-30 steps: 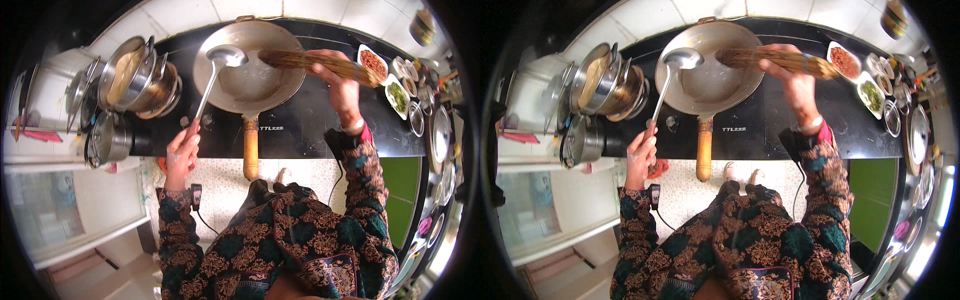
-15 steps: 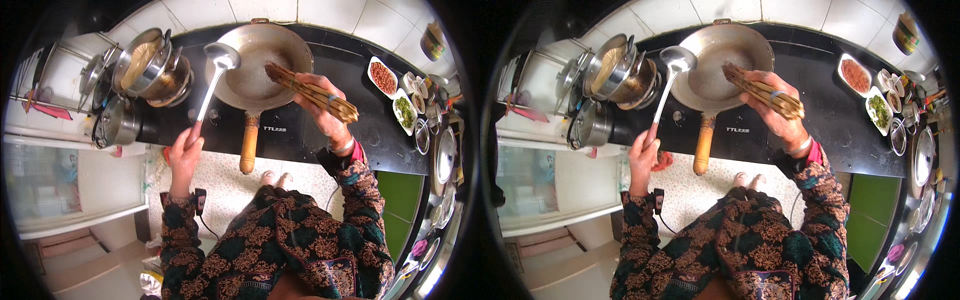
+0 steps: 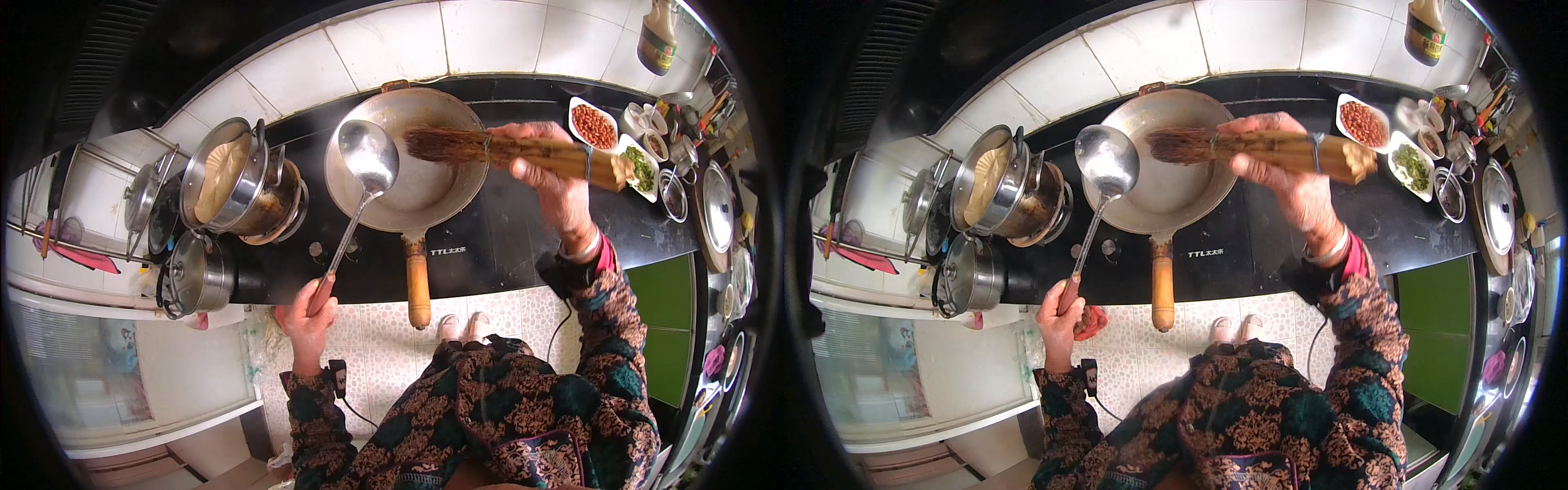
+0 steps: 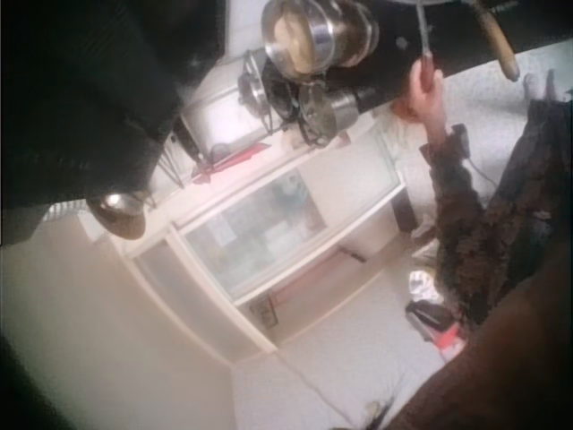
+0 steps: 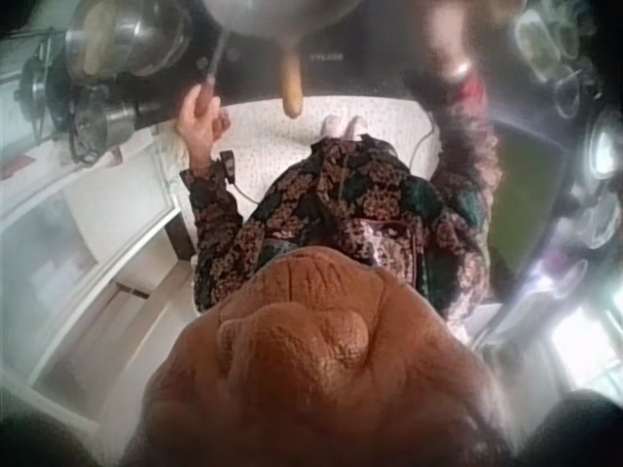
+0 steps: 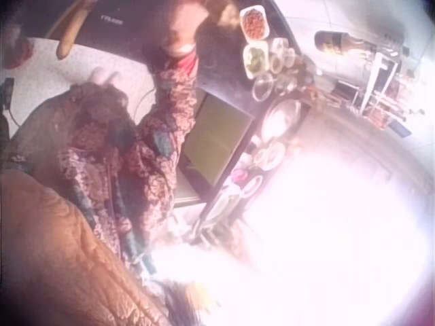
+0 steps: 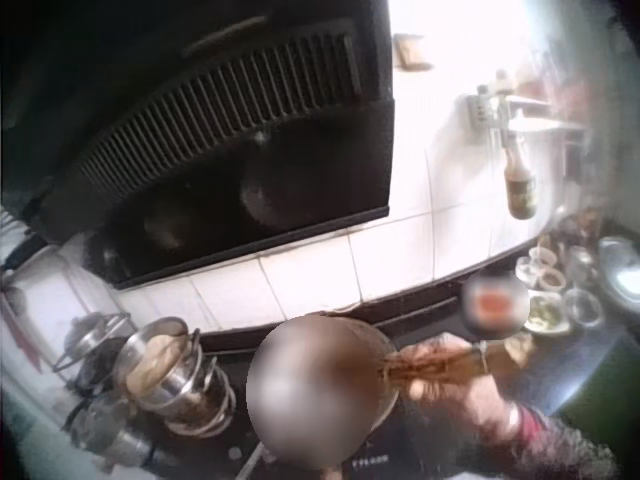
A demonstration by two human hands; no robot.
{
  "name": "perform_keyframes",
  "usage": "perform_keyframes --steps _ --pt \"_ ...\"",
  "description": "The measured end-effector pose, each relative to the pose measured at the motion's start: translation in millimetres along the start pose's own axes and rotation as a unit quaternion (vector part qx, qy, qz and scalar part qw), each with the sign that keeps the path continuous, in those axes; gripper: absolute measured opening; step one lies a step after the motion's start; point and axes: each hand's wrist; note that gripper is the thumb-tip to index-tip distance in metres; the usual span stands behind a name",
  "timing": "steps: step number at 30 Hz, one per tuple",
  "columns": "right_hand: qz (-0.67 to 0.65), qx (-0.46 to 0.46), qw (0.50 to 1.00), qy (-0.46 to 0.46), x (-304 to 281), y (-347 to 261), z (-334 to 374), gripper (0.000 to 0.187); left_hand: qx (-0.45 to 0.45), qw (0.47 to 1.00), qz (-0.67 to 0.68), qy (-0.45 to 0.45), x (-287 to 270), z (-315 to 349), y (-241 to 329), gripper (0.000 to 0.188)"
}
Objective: The person scrubs the interior of a wok with a bundle of sticks, rinses it at the sink, and then uses a ladle to scoop water from a pot and pour it into the wok. The person also handles a bowl of chopped green vegetables and places a lid on the wok.
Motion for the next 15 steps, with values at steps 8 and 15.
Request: perform_keyframes --steps 8,15 --pt "0.000 -0.088 0.987 -0.132 31 5 -23 0.041 0.008 0.998 -0.052 -0.032 6 -15 20 0.042" --pt "0.193 -0.023 0.979 -0.058 26 70 -85 0.034 0.014 0.994 -0.107 -0.002 -4 -11 3 0.038"
Point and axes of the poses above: each hand's wrist, its own z-axis away from the middle knuckle, its own x-axis out of the palm, y = z × x, and after that the axes turned 6 degrees about x, right-handed
